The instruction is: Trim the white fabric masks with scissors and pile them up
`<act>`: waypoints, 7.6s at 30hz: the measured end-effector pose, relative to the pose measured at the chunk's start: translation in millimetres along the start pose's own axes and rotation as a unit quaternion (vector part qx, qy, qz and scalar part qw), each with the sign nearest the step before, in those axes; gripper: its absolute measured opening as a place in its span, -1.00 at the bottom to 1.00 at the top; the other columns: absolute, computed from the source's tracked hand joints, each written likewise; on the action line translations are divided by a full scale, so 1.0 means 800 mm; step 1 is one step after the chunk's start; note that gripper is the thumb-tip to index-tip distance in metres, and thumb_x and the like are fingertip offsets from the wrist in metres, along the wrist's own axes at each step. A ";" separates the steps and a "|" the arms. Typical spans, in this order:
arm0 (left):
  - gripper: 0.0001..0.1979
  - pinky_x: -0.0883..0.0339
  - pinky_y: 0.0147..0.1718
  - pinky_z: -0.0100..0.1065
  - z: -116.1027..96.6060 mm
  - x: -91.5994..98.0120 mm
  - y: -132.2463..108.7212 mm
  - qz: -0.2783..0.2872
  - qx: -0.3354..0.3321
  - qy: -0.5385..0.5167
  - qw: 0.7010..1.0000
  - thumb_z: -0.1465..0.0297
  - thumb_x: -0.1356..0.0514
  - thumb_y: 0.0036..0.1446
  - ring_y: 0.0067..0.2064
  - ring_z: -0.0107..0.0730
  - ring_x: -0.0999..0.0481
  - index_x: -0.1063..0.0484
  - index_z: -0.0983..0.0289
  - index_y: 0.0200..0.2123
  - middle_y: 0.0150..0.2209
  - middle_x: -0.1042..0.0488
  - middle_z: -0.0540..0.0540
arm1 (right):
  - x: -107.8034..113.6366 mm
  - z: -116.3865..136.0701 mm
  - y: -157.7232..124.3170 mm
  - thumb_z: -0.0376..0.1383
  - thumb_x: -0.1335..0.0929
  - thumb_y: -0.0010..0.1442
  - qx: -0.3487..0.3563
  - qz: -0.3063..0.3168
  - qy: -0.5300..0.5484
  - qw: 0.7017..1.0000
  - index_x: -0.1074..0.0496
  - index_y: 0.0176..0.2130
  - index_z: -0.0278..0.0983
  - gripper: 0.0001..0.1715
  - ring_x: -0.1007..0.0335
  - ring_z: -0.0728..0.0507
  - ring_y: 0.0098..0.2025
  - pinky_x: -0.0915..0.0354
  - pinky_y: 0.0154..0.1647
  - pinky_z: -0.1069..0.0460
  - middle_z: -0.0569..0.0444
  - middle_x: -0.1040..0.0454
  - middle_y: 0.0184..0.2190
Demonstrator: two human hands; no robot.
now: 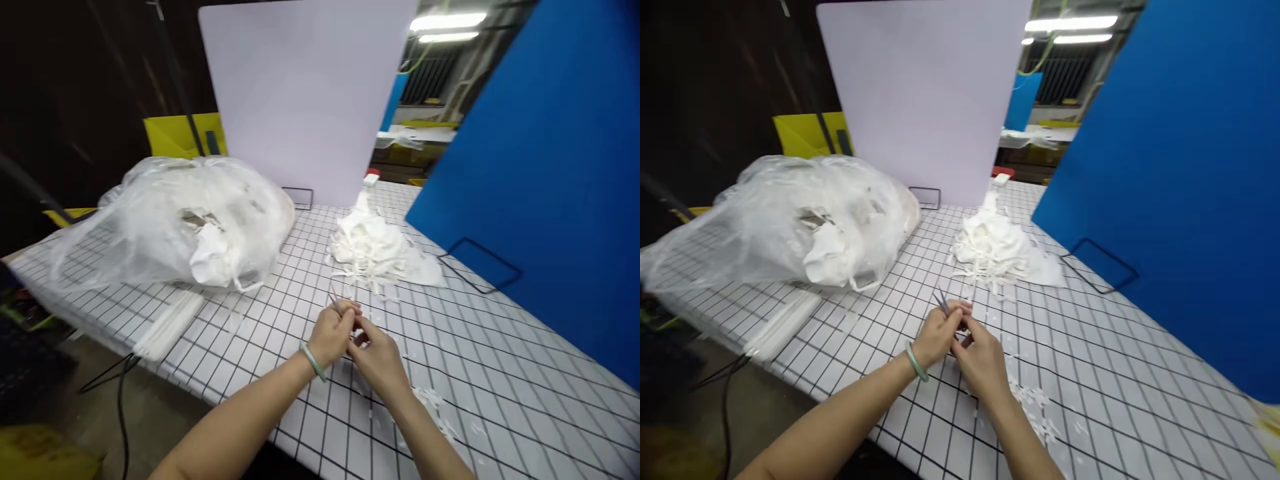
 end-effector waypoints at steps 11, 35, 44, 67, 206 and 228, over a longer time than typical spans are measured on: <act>-0.65 -0.03 0.33 0.18 -0.061 0.276 -0.014 -0.300 -0.057 0.280 0.910 0.37 -0.04 0.35 0.39 0.03 -0.10 -0.27 0.34 0.15 0.27 -0.25 0.42 | -0.076 0.016 -0.011 0.16 -0.39 0.14 -0.040 0.128 0.092 0.987 -0.23 -0.52 -0.18 -0.45 -0.07 -0.05 -0.57 -0.13 -0.55 0.05 0.21 -0.16 -0.65; -0.63 -0.34 0.08 0.07 -0.016 0.252 -0.126 -0.017 0.018 0.471 0.882 0.58 -0.07 0.14 0.12 0.02 -0.39 -0.47 0.25 -0.02 0.05 -0.43 0.25 | -0.032 -0.019 -0.067 0.15 -0.44 0.05 -0.112 0.089 0.093 0.985 -0.44 -0.08 -0.18 -0.40 -0.34 -0.16 -0.29 -0.34 -0.31 -0.06 -0.03 -0.50 -0.14; -0.79 -0.35 0.01 -0.07 0.031 0.233 -0.061 0.170 -0.029 0.554 0.814 0.58 -0.02 0.20 -0.10 -0.10 -0.44 -0.44 0.29 -0.34 -0.19 -0.48 0.26 | -0.105 0.034 -0.080 -0.33 -0.36 -0.02 -0.009 0.122 0.076 0.990 -0.33 -0.24 -0.18 -0.74 -0.40 -0.22 -0.19 -0.36 -0.14 -0.12 0.04 -0.48 -0.28; -0.85 -0.39 -0.39 -0.30 -0.093 0.161 -0.141 0.130 0.080 0.137 0.979 0.25 -0.14 0.28 -0.42 -0.38 -0.45 -0.32 0.22 -0.25 -0.35 -0.49 0.05 | -0.079 0.085 -0.018 -0.28 -0.41 0.00 0.034 0.076 0.311 0.947 -0.36 -0.36 -0.21 -0.85 -0.38 -0.09 -0.29 -0.35 -0.18 -0.02 0.13 -0.44 -0.38; -0.86 -0.44 -0.16 -0.18 -0.031 0.130 -0.094 0.106 0.072 0.109 0.986 0.38 -0.16 0.22 -0.18 -0.27 -0.49 -0.44 0.28 -0.17 -0.23 -0.48 0.11 | -0.046 0.052 -0.053 -0.36 -0.43 0.13 0.074 0.057 0.328 0.940 -0.31 -0.31 -0.18 -0.80 -0.33 -0.04 -0.31 -0.33 -0.25 0.02 0.17 -0.36 -0.34; -0.75 -0.23 -0.45 -0.51 -0.028 0.080 -0.141 -0.025 0.139 -0.232 0.962 0.25 -0.35 0.16 -0.43 -0.58 -0.35 -0.50 0.33 -0.26 -0.36 -0.45 0.02 | -0.017 0.063 -0.059 -0.39 -0.43 0.18 0.102 -0.003 0.328 0.939 -0.31 -0.29 -0.16 -0.80 -0.33 -0.02 -0.32 -0.35 -0.27 0.04 0.18 -0.35 -0.34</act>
Point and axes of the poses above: each hand's wrist, its own y-axis towards the middle knuckle, its own x-axis out of the back of the hand, z = x × y, the point moved 5 cm from there along y, towards the middle knuckle
